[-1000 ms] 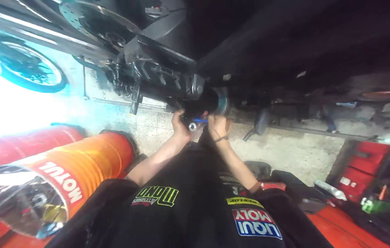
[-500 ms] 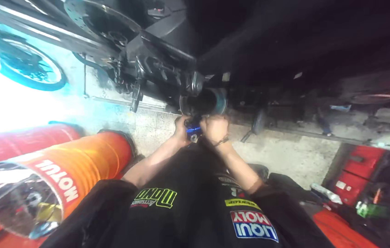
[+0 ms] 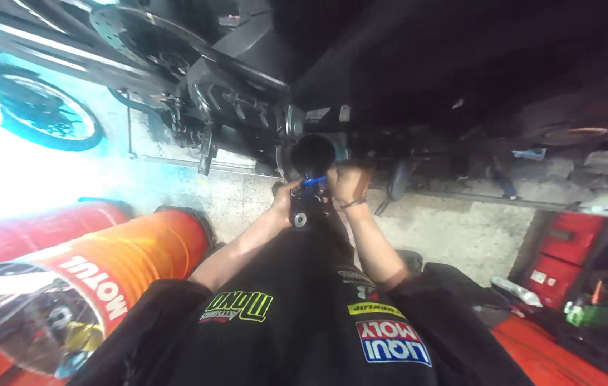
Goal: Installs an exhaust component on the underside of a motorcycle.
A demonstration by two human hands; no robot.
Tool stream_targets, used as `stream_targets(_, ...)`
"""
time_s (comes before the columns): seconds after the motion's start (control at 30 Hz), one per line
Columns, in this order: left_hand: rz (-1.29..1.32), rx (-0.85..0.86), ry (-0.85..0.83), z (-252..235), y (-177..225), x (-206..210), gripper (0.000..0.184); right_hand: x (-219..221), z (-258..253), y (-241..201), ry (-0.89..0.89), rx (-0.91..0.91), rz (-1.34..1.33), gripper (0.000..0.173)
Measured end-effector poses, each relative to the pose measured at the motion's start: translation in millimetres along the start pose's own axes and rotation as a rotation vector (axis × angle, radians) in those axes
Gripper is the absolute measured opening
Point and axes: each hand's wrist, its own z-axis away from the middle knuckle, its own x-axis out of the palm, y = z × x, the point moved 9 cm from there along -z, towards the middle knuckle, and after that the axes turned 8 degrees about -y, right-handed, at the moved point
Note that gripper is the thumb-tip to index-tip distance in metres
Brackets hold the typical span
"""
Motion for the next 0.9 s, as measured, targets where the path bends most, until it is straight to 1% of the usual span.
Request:
stream_targets(0.03, 0.009, 0.013, 0.006, -1.0, 1.9, -0.5, 0.059, 1.9, 0.1, 5.2, -0.060, 0.064, -0.004, 0.042)
stream_targets(0.1, -0.049, 0.066, 0.083, -8.5, 16.0, -0.6, 0.054, 3.5, -6.2, -11.0, -0.097, 0.054, -0.023, 0.043)
stream_targets(0.13, -0.070, 0.078, 0.128, -6.0, 15.0, -4.1, 0.051, 7.7, -0.9, -17.7, -0.114, 0.053, -0.025, 0.045)
stream_targets(0.17, -0.068, 0.081, 0.148, -0.2, 8.1, -10.0, 0.051, 14.2, 9.6, -15.0, -0.139, 0.093, -0.041, 0.045)
stream_targets(0.23, -0.047, 0.113, 0.067, -7.4, 13.6, -7.3, 0.056, 26.2, 6.3, 9.2, -0.200, 0.257, -0.092, 0.044)
stream_targets(0.27, -0.042, 0.139, 0.047, -8.9, 17.0, -6.5, 0.057, 27.7, 6.8, 9.4, -0.218, 0.268, -0.118, 0.043)
stream_targets(0.33, -0.070, 0.173, 0.083, -10.0, 25.1, -6.1, 0.054, 22.8, 7.5, -10.6, -0.257, 0.230, -0.098, 0.047)
stream_targets(0.37, -0.073, 0.169, 0.103, -6.5, 21.5, -9.2, 0.053, 24.8, 13.7, -12.8, -0.268, 0.242, -0.129, 0.047)
stream_targets(0.43, -0.084, 0.182, 0.103, -10.0, 23.4, -8.8, 0.052, 31.2, 9.4, 1.0, -0.267, 0.290, -0.215, 0.042)
stream_targets(0.47, -0.079, 0.192, 0.097, -9.6, 23.6, -8.9, 0.053, 31.0, 9.2, 0.1, -0.283, 0.289, -0.195, 0.042)
stream_targets(0.53, -0.085, 0.201, 0.073, -11.5, 31.1, -7.0, 0.053, 23.2, 4.1, -21.9, -0.301, 0.225, -0.069, 0.049)
stream_targets(0.57, -0.078, 0.204, 0.077, -10.0, 31.6, -10.3, 0.053, 25.1, 4.3, -24.9, -0.308, 0.215, -0.047, 0.050)
stream_targets(0.6, -0.055, 0.207, 0.094, -6.5, 29.1, -17.5, 0.054, 29.6, 5.7, -16.4, -0.307, 0.227, -0.038, 0.050)
stream_targets(0.63, -0.034, 0.222, 0.116, -6.6, 31.7, -23.2, 0.054, 34.2, -0.1, 3.4, -0.318, 0.268, -0.012, 0.048)
stream_targets(0.7, -0.006, 0.253, 0.138, -5.1, 45.4, -30.3, 0.054, 53.0, -18.6, 54.4, -0.332, 0.337, 0.160, 0.056)
stream_targets(0.73, 0.004, 0.277, 0.132, -2.3, 55.5, -29.9, 0.053, 63.2, -30.5, 64.4, -0.349, 0.329, 0.195, 0.054)
stream_targets(0.8, -0.001, 0.322, 0.105, 5.7, 68.8, -23.3, 0.051, 87.4, -44.0, 49.6, -0.470, 0.278, 0.113, 0.045)
stream_targets(0.83, -0.014, 0.334, 0.100, 11.5, 65.7, -19.9, 0.049, 95.4, -38.0, 41.8, -0.522, 0.278, 0.073, 0.044)
stream_targets(0.87, -0.021, 0.353, 0.110, 12.3, 66.7, -13.6, 0.047, 98.4, -41.3, 40.2, -0.540, 0.306, 0.058, 0.042)
stream_targets(0.9, -0.043, 0.375, 0.113, 8.5, 75.7, -4.6, 0.045, 96.5, -55.4, 39.8, -0.545, 0.325, 0.068, 0.042)
